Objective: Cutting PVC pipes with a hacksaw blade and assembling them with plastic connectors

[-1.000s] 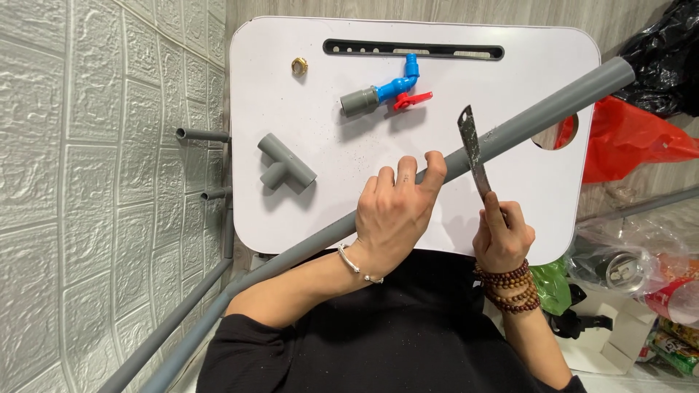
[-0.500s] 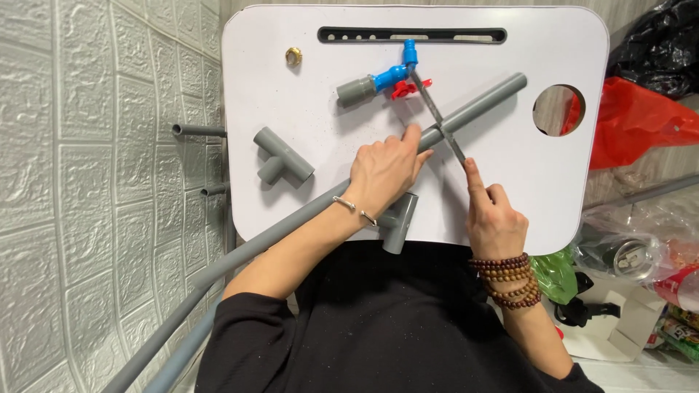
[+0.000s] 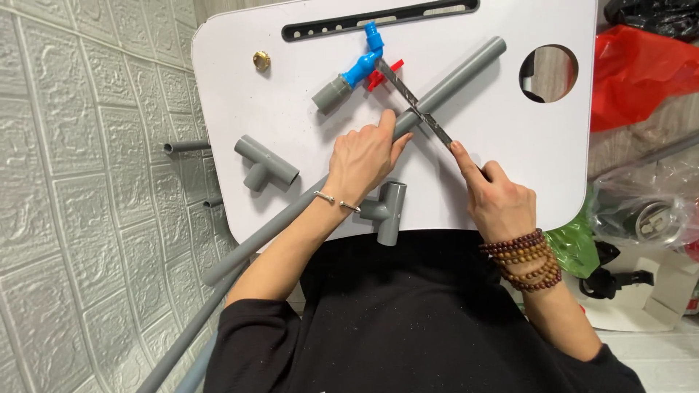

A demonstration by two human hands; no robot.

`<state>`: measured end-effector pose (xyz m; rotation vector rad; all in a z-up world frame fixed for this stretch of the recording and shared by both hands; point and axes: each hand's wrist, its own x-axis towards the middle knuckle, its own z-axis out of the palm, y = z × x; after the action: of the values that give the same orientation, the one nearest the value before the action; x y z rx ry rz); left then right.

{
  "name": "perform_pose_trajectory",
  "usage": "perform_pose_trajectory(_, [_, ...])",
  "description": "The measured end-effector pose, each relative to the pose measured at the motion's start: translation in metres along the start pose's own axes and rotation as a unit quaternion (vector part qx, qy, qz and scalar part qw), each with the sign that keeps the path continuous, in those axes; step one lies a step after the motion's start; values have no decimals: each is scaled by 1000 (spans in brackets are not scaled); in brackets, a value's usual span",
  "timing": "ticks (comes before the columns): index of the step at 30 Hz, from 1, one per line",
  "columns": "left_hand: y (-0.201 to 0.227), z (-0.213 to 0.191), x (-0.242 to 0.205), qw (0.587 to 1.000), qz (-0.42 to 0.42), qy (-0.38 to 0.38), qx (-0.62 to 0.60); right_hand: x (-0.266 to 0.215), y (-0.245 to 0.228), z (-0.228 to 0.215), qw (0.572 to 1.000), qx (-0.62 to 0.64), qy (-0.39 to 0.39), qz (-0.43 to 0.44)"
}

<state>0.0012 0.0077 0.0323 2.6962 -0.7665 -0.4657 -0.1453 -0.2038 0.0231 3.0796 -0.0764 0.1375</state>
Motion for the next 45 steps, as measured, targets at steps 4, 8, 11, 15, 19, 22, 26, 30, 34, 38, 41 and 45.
perform_pose_trajectory(4, [2, 1, 0, 1000, -4, 11, 20, -11, 8, 7, 1000, 8, 6, -7])
perform_pose_trajectory(8, [6, -2, -4, 1000, 12, -1, 28, 7, -4, 29, 999, -7, 31, -12])
perform_pose_trajectory(11, [3, -6, 0, 1000, -9, -11, 27, 24, -10, 16, 999, 4, 37, -5])
perform_pose_trajectory(15, [4, -7, 1, 1000, -9, -6, 23, 0, 3, 11, 999, -1, 31, -10])
perform_pose_trajectory(19, [3, -5, -1, 1000, -3, -1, 29, -14, 6, 16, 1000, -9, 12, -7])
perform_pose_trajectory(22, [4, -4, 1, 999, 3, -3, 37, 6, -2, 28, 999, 1, 35, -8])
perform_pose_trajectory(26, [0, -3, 1, 999, -12, -13, 29, 23, -4, 13, 999, 45, 23, -13])
perform_pose_trajectory(30, [1, -1, 1, 1000, -12, 4, 25, -6, 5, 11, 1000, 9, 7, -8])
perform_pose_trajectory(34, [3, 2, -3, 999, 7, 12, 43, -9, 2, 19, 1000, 3, 3, -5])
perform_pose_trajectory(38, [0, 2, -1, 999, -15, -8, 30, 22, -11, 16, 999, 24, 33, -5])
perform_pose_trajectory(41, [0, 0, 1, 1000, -8, 1, 17, 11, -3, 22, 999, 12, 32, -12])
perform_pose_trajectory(45, [-2, 11, -1, 1000, -14, 14, 16, -17, 9, 15, 1000, -10, 10, -17])
